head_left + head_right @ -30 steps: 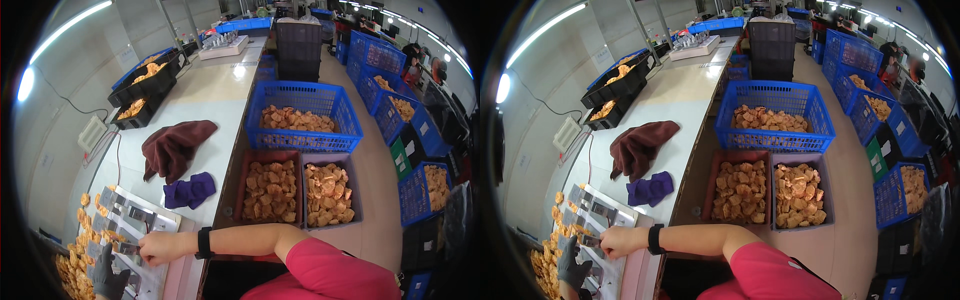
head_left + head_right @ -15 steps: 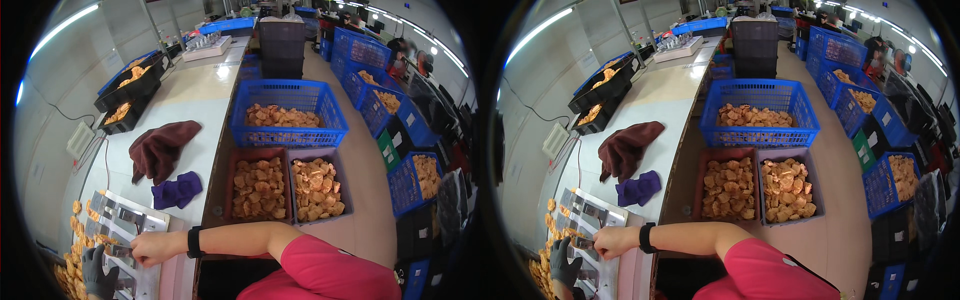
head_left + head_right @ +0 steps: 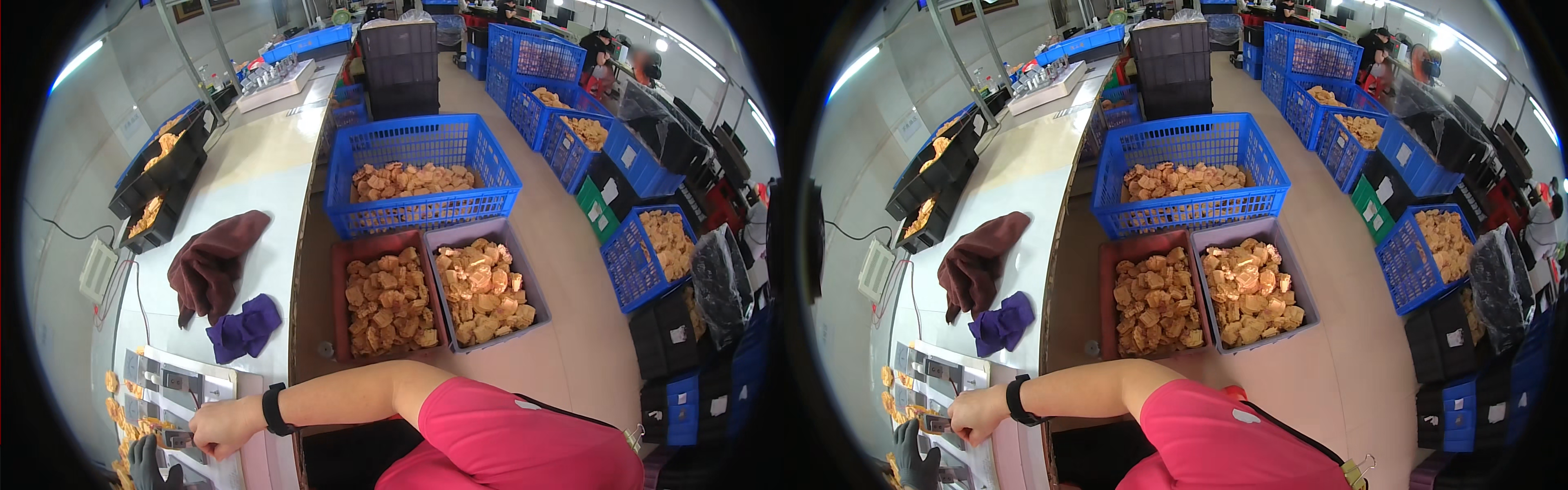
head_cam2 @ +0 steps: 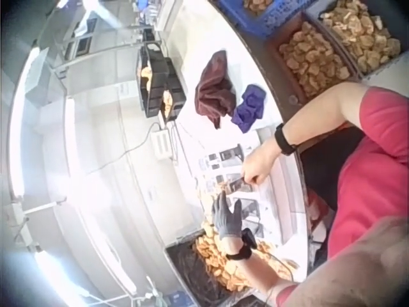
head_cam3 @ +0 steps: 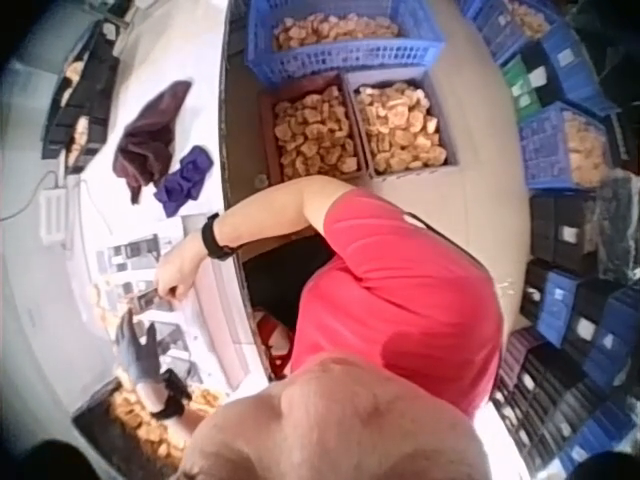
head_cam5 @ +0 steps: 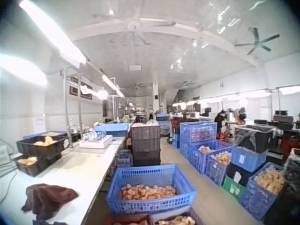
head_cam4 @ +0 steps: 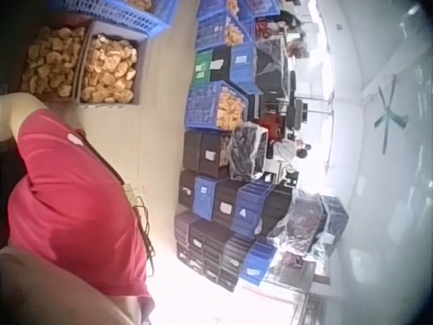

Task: Assembling plastic toy parts and testing them using a specialized fixture on a factory workbench.

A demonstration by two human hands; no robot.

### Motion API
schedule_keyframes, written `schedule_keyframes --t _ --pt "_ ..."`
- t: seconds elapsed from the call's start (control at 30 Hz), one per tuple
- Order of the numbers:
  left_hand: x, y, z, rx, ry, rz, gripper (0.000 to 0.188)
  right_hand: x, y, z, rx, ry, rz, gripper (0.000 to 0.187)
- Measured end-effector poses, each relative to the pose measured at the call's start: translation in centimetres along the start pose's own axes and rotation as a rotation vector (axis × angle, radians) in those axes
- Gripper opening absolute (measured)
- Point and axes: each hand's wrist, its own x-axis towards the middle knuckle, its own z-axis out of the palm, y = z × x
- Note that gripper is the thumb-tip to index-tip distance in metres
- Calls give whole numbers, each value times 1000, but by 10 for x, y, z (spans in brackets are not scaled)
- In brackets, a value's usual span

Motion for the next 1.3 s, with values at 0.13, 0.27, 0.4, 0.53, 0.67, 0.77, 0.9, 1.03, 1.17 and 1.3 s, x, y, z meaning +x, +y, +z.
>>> schedule_keyframes --t 0.13,0.27,0.4,0.53,0.67,0.77,0.9,1.03,1.17,1.3 --pt "4 8 -8 -18 -43 -3 52 1 8 2 -4 6 -1 9" --pt "4 -1 -1 4 -12 52 52 2 7 1 7 -2 3 8" --pt "-16 -7 -2 -57 7 40 50 9 -4 11 53 -43 -75 6" --pt "-23 -1 11 -104 166 46 55 -1 1 6 94 16 -148 7" --pt "-11 15 3 -143 215 86 47 -9 -5 -22 28 -81 -74 7" --pt "-14 16 0 -123 247 25 48 -7 -15 -31 -4 -136 -17 9" --pt "-20 4 1 -64 229 -55 49 -1 -22 -29 27 -171 12 10" --pt "-19 -9 13 -83 225 -58 49 1 -23 -29 -26 -179 31 10" --pt "-18 -13 17 -111 184 -77 51 0 -25 -29 -41 -169 44 10" --pt "-23 -12 17 -153 184 -91 52 0 -26 -29 -52 -176 47 10"
